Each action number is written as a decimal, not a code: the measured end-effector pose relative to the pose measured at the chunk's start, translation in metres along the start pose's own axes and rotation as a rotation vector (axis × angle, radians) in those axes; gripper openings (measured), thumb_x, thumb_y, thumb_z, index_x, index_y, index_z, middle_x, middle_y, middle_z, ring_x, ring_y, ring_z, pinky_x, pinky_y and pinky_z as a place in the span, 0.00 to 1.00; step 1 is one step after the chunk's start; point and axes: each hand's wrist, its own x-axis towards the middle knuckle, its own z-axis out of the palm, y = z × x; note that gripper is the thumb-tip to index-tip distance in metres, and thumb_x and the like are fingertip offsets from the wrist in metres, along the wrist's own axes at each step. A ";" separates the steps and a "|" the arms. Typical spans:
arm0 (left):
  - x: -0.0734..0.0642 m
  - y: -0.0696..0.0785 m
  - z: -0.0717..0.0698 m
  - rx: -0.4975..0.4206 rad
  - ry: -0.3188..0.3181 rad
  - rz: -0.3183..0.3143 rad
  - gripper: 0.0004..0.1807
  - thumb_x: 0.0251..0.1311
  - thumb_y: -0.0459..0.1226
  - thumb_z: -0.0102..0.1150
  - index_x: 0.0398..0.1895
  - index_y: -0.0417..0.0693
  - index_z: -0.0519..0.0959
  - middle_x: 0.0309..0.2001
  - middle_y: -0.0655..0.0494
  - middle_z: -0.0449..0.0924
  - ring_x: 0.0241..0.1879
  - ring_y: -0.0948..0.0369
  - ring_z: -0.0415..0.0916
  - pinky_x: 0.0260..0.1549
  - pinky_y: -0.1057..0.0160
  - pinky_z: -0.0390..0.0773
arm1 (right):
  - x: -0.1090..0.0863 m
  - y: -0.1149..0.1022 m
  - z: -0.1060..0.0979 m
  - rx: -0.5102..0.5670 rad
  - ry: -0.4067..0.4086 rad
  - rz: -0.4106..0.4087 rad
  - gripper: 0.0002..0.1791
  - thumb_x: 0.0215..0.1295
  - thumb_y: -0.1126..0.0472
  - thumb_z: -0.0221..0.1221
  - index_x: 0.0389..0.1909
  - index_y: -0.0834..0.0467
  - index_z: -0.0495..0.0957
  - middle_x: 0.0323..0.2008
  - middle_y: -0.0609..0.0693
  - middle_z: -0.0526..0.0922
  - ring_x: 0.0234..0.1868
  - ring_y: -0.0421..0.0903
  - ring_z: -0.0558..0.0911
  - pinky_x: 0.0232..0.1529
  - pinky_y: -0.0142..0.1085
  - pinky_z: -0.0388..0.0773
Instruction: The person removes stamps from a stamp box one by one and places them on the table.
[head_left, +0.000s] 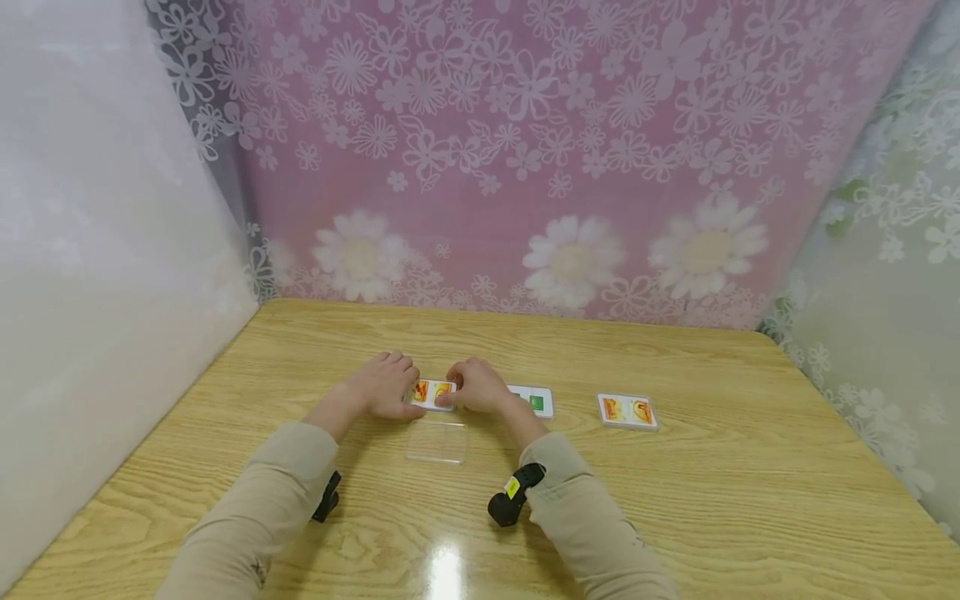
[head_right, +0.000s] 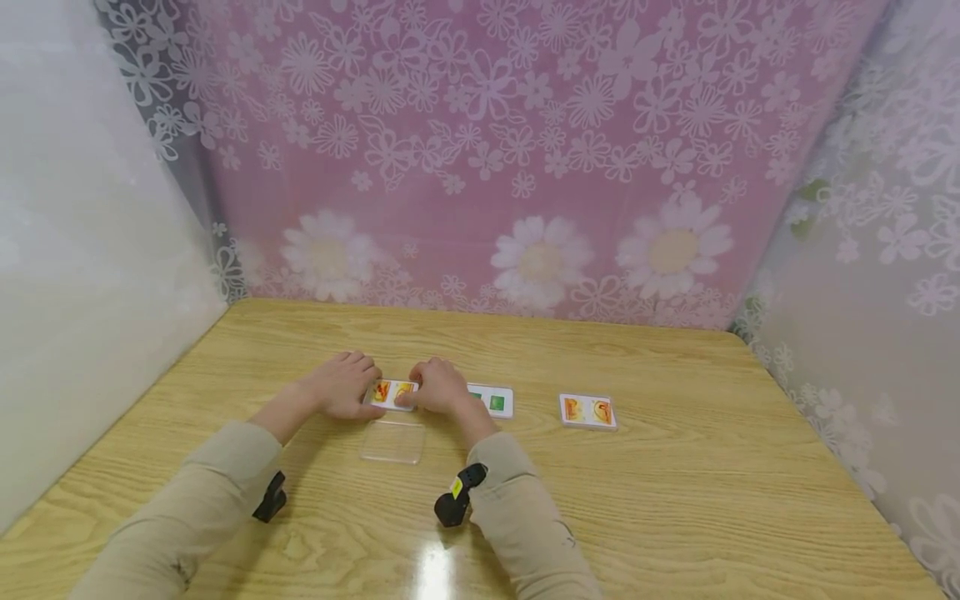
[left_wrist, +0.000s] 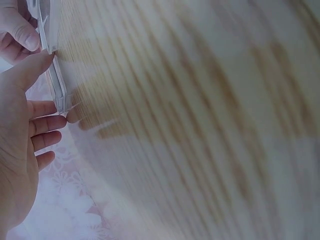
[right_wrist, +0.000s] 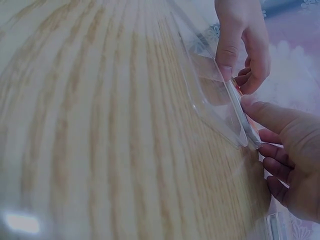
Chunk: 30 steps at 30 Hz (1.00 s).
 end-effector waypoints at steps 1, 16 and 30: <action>0.000 0.000 -0.001 -0.002 -0.002 -0.001 0.37 0.57 0.61 0.48 0.55 0.39 0.71 0.53 0.46 0.70 0.57 0.48 0.63 0.59 0.48 0.58 | 0.000 0.000 0.000 -0.004 0.000 0.002 0.25 0.52 0.47 0.67 0.45 0.61 0.78 0.34 0.47 0.74 0.36 0.44 0.69 0.41 0.36 0.68; 0.004 0.003 -0.001 -0.005 -0.005 -0.017 0.36 0.58 0.61 0.48 0.54 0.39 0.71 0.52 0.46 0.70 0.56 0.49 0.63 0.58 0.48 0.60 | 0.003 0.006 0.001 0.009 0.012 0.026 0.24 0.53 0.48 0.66 0.44 0.61 0.79 0.37 0.48 0.77 0.39 0.45 0.71 0.45 0.38 0.69; 0.004 0.002 0.001 0.003 0.014 -0.008 0.36 0.57 0.61 0.49 0.53 0.40 0.72 0.50 0.47 0.70 0.54 0.49 0.64 0.56 0.49 0.61 | 0.005 0.009 0.002 0.077 0.037 0.018 0.18 0.55 0.54 0.65 0.43 0.61 0.79 0.35 0.48 0.76 0.36 0.43 0.72 0.40 0.36 0.71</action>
